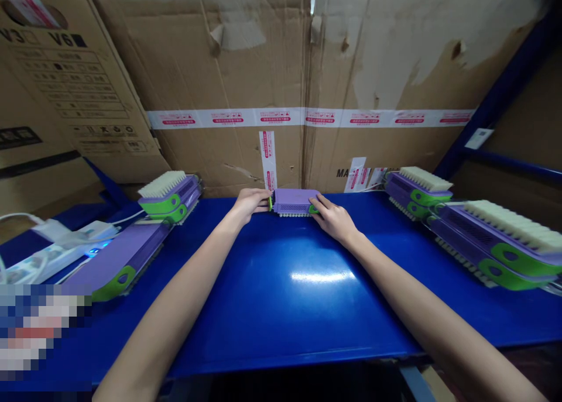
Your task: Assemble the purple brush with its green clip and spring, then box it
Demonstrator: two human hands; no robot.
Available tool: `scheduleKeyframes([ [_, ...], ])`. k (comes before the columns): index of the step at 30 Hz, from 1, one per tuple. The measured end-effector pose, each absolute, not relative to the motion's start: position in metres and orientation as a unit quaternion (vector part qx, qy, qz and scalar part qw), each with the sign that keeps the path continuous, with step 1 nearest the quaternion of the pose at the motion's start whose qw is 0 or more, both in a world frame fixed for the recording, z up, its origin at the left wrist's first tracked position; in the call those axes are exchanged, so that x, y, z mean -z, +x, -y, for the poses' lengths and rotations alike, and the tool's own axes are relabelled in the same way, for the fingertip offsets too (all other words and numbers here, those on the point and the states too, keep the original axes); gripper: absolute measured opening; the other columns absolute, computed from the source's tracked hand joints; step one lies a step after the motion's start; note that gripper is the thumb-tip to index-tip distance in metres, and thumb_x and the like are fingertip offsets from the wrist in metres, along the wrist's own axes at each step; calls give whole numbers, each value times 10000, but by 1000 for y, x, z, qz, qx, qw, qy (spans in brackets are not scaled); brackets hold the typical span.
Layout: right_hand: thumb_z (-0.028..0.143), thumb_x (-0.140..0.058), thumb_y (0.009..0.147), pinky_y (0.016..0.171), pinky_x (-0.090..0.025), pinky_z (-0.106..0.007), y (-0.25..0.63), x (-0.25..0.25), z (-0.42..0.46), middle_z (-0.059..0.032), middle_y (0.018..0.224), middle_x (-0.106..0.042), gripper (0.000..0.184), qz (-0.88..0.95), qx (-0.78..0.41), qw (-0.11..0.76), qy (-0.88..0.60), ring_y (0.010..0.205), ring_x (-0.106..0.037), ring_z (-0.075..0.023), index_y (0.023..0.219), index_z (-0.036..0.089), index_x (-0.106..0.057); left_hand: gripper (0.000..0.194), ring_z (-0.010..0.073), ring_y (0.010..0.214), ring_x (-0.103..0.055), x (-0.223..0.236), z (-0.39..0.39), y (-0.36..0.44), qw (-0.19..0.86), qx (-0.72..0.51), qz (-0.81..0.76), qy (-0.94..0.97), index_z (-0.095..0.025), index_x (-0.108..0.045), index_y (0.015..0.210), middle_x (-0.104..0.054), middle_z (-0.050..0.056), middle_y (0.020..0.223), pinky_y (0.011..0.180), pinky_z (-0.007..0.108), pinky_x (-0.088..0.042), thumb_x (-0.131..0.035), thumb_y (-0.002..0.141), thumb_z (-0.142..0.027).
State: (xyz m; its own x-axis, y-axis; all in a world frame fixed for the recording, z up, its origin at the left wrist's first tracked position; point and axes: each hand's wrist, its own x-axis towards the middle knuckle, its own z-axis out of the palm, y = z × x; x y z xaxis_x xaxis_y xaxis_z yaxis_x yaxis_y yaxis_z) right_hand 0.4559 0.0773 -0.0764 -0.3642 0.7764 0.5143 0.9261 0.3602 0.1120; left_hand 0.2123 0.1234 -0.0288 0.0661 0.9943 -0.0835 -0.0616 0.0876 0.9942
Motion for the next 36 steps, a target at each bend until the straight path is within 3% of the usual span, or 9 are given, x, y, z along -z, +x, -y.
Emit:
scheduleKeyframes([
  [7, 275, -461, 934, 798, -585, -360, 458, 84, -81, -182, 1345, -537, 385, 811, 209, 219, -501, 1045, -657, -270, 1287, 144, -538, 50, 190, 630, -676, 36, -122, 218, 559, -472, -520, 440, -56, -650, 802, -695, 116, 697, 756, 359, -573, -647, 771, -96],
  [23, 283, -466, 935, 807, -583, -356, 456, 86, -81, -188, 1336, -544, 375, 818, 218, 223, -483, 1050, -655, -269, 1274, 146, -548, 83, 176, 559, -653, 27, -124, 216, 530, -463, -547, 453, -109, -617, 741, -676, 63, 637, 690, 380, -586, -684, 733, -61],
  [29, 277, -465, 934, 798, -584, -347, 457, 85, -81, -168, 1343, -544, 375, 808, 215, 219, -502, 1026, -665, -256, 1282, 160, -545, 111, 157, 600, -657, 36, -118, 226, 524, -525, -531, 410, -90, -633, 684, -685, 94, 677, 709, 308, -584, -700, 754, -145],
  [36, 281, -463, 929, 764, -581, -341, 456, 84, -80, -152, 1350, -541, 376, 791, 207, 215, -534, 955, -685, -241, 1283, 183, -544, 83, 171, 646, -661, 44, -114, 236, 518, -468, -566, 438, -101, -684, 814, -698, 95, 759, 644, 299, -581, -636, 769, -154],
])
